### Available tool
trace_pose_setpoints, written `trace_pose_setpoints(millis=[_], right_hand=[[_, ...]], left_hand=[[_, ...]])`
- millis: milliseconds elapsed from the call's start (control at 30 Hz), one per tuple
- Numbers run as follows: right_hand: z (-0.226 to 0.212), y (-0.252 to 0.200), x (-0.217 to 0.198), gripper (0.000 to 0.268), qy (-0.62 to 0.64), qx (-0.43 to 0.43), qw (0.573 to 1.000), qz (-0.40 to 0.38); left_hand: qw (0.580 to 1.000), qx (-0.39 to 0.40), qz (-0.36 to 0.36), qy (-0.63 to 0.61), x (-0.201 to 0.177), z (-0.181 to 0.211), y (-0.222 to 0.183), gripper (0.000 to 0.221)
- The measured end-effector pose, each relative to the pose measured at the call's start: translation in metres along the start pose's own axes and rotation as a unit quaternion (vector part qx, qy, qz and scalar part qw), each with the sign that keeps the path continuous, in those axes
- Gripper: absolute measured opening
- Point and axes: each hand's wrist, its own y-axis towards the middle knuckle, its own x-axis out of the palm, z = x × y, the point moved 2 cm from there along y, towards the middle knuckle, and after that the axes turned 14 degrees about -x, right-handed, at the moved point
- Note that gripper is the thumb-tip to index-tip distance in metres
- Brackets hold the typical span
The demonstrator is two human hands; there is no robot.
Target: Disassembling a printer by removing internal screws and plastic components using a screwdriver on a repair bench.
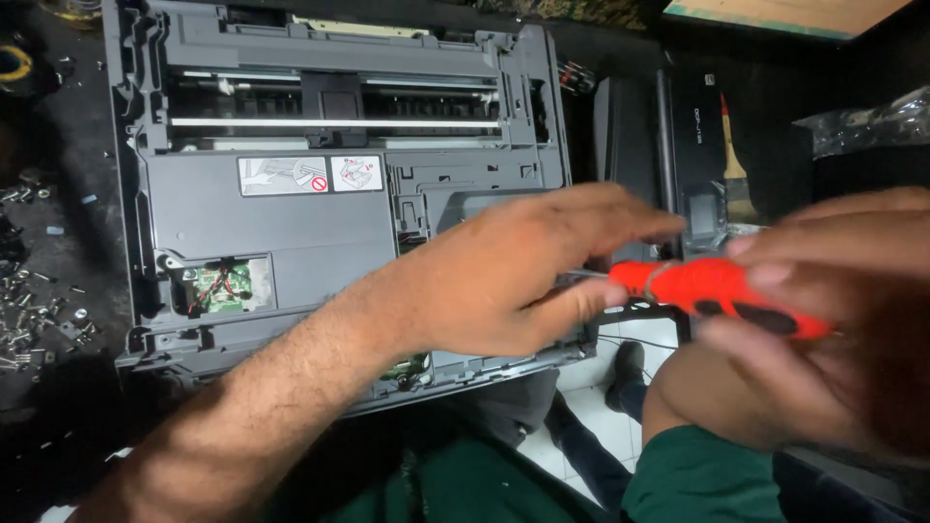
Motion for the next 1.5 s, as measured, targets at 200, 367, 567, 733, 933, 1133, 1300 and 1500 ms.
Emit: trace_pose_setpoints(millis=[200, 367, 567, 733, 933, 1133, 1300, 1500], right_hand=[[-0.008, -0.014, 0.016, 0.11, -0.111, 0.147, 0.982, 0.047], [0.003, 0.004, -0.002, 0.064, 0.011, -0.01, 0.999, -0.04], [0.01, 0.026, 0.011, 0.072, -0.075, 0.324, 0.917, -0.222], [-0.006, 0.029, -0.002, 0.089, -0.019, 0.04, 0.999, 0.015], [-0.002, 0.032, 0.006, 0.051, 0.02, 0.095, 0.995, -0.025], [-0.016, 0.048, -0.001, 0.067, -0.04, 0.17, 0.984, -0.023], [-0.01, 0.036, -0.01, 0.033, 0.045, 0.045, 0.998, -0.022], [0.016, 0.012, 0.023, 0.069, -0.065, 0.256, 0.952, -0.151]], left_hand=[[0.999, -0.032, 0.033, 0.004, 0.005, 0.0, 0.003, 0.035], [0.997, -0.008, 0.057, 0.052, 0.009, -0.009, -0.001, 0.033], [0.998, -0.005, 0.06, 0.0, 0.01, 0.002, -0.002, 0.043], [0.991, -0.022, 0.081, 0.103, 0.019, 0.0, 0.001, 0.03], [0.99, -0.014, 0.078, 0.118, 0.017, 0.005, -0.002, 0.042], [0.982, -0.005, 0.13, 0.135, 0.014, 0.009, 0.002, 0.055], [0.974, -0.036, 0.091, 0.204, 0.015, 0.008, 0.002, 0.038], [0.978, -0.052, 0.094, 0.179, 0.013, 0.012, -0.001, 0.069]])
